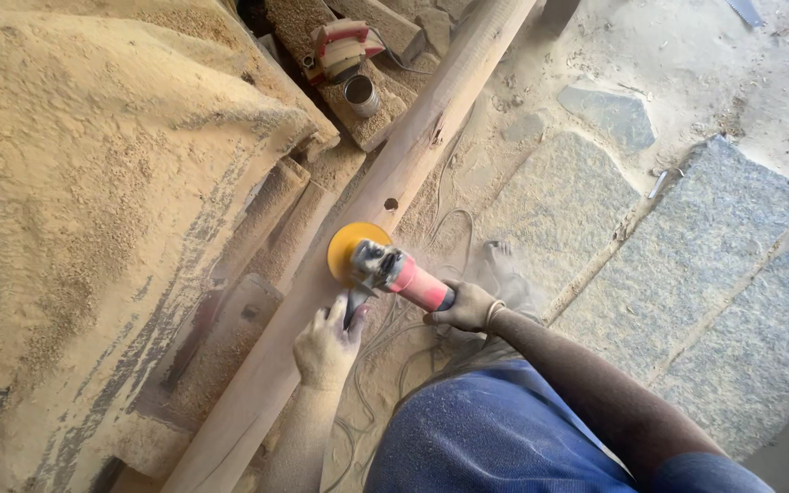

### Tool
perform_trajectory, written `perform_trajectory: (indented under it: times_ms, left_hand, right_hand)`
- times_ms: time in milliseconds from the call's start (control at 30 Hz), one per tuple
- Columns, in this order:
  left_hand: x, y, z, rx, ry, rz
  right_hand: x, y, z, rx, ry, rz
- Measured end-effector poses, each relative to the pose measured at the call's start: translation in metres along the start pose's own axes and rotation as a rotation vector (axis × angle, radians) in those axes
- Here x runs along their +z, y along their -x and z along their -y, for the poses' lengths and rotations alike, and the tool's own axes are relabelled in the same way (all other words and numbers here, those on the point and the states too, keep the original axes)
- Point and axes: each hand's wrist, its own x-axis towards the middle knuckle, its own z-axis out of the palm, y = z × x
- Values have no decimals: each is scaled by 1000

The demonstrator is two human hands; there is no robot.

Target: The person uses an angle grinder with a sanding disc to smooth the surface of a long wooden log. They move the tool back and forth along the length of the log, generating sawdust and gradually refining the wood's texture.

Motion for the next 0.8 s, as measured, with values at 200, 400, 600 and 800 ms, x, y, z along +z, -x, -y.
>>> perform_trajectory:
  times_ms: [200, 400, 600, 800]
  left_hand:
    - [15, -41, -9, 112, 43, -64]
    - [1, -56, -37, 123, 8, 29]
    - [-16, -23, -23, 35, -41, 126]
    - [-9, 25, 2, -56, -34, 95]
  right_hand:
    - [0, -15, -13, 10, -9, -193]
    - [-4, -6, -14, 192, -349, -29]
    - [21, 3, -4, 141, -262, 3]
    - [42, -1, -11, -46, -78, 11]
